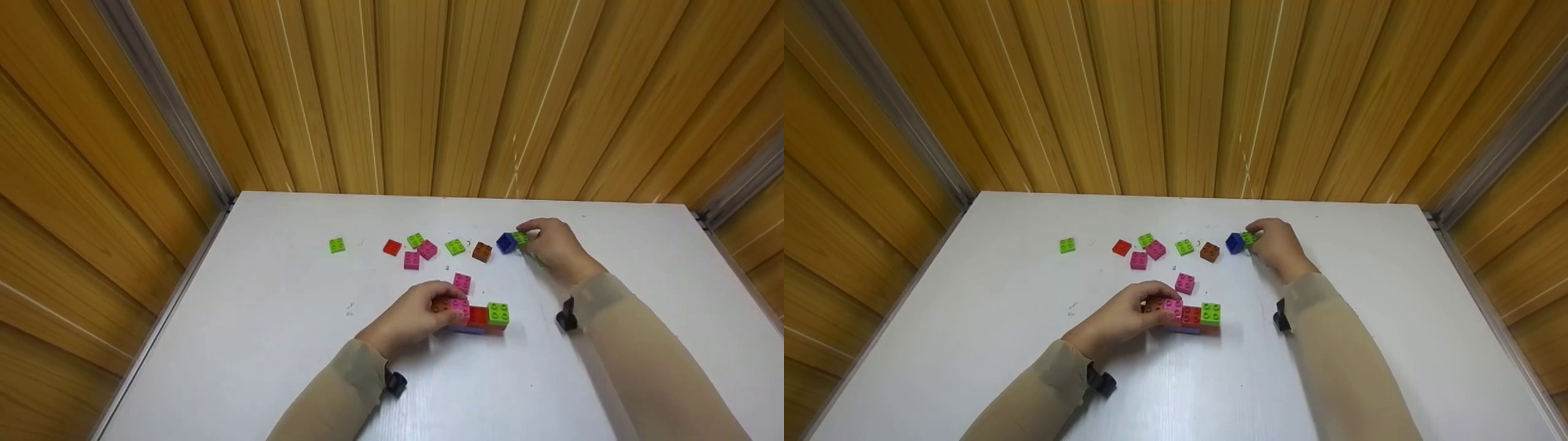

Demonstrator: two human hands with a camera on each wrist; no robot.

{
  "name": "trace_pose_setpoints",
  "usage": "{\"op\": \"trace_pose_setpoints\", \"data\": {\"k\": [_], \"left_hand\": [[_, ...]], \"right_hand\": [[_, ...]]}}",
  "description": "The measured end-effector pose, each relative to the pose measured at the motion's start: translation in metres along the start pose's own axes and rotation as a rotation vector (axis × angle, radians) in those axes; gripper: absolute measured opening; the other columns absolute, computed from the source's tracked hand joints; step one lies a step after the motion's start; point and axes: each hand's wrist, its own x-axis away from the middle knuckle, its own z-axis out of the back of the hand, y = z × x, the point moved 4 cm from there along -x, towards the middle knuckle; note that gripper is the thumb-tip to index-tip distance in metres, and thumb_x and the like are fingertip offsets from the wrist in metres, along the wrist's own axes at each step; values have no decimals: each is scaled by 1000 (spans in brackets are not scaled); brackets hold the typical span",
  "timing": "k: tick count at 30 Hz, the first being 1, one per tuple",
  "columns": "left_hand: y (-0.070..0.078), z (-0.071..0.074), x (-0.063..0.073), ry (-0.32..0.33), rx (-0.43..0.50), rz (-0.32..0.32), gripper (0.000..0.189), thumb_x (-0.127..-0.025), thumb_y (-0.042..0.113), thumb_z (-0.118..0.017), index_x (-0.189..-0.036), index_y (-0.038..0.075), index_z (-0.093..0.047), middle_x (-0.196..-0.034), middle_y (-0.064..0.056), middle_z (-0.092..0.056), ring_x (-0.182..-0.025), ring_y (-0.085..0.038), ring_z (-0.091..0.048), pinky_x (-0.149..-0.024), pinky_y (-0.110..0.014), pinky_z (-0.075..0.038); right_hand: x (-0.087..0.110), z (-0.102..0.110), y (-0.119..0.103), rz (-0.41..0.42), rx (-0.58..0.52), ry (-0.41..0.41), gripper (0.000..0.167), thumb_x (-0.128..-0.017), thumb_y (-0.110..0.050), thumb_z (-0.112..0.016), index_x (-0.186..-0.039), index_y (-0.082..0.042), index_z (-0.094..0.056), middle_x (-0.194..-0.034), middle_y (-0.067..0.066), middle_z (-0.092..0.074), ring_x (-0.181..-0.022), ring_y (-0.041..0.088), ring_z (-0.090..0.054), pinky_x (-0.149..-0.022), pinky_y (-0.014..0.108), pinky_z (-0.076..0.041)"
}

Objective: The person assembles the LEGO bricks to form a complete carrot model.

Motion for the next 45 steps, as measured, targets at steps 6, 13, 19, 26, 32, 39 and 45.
{"op": "trace_pose_setpoints", "data": {"k": [6, 13, 19, 26, 32, 39, 45], "left_hand": [[1, 0, -2, 0, -17, -39, 29, -105, 35, -81, -133, 38, -77, -141, 13, -70, -131, -13, -61, -128, -46, -50], [0, 0, -2, 8, -44, -65, 28, -106, 34, -80, -133, 35, -77, -140, 12, -70, -129, -12, -61, -127, -46, -48], [0, -1, -2, 2, -35, -60, 28, -105, 34, -80, -133, 36, -77, -140, 12, -70, -130, -13, -61, -128, -47, -48], [0, -1, -3, -2, -25, -42, 29, -105, 37, -81, -134, 37, -76, -140, 13, -69, -132, -15, -60, -129, -48, -47], [-1, -1, -3, -4, -14, -30, 28, -105, 37, -81, -132, 39, -76, -139, 13, -69, -132, -15, -60, -129, -48, -49], [-2, 0, -3, 3, -13, -25, 28, -105, 38, -82, -132, 38, -76, -140, 13, -70, -135, -15, -59, -131, -49, -47], [-1, -1, -3, 2, -13, -23, 29, -105, 35, -81, -134, 38, -76, -145, 10, -70, -139, -17, -59, -133, -50, -44]], "right_hand": [[4, 2, 1, 18, -6, 38, 54, -103, -3, -66, -157, -7, -63, -162, 27, -53, -131, 36, -50, -97, 36, -54], [8, 3, -3, 57, -2, 53, 50, -105, -16, -74, -153, -5, -66, -150, 22, -61, -116, 30, -53, -80, 27, -53], [11, 3, -5, 36, -44, 48, 53, -104, -21, -77, -154, -6, -66, -146, 20, -60, -115, 28, -51, -78, 27, -52], [16, 3, -8, 30, -56, 54, 53, -104, -22, -77, -154, -7, -66, -146, 19, -60, -116, 27, -49, -80, 27, -52], [20, 5, -13, 56, -20, 61, 54, -103, -23, -78, -153, -8, -67, -147, 20, -64, -115, 28, -56, -83, 27, -52], [29, 6, -16, 111, 17, 82, 53, -103, -25, -80, -151, -7, -69, -147, 23, -69, -123, 32, -62, -89, 27, -54], [45, 0, -16, 138, -27, 96, 51, -103, -29, -83, -149, -9, -71, -141, 21, -71, -119, 30, -62, -89, 28, -56]]}}
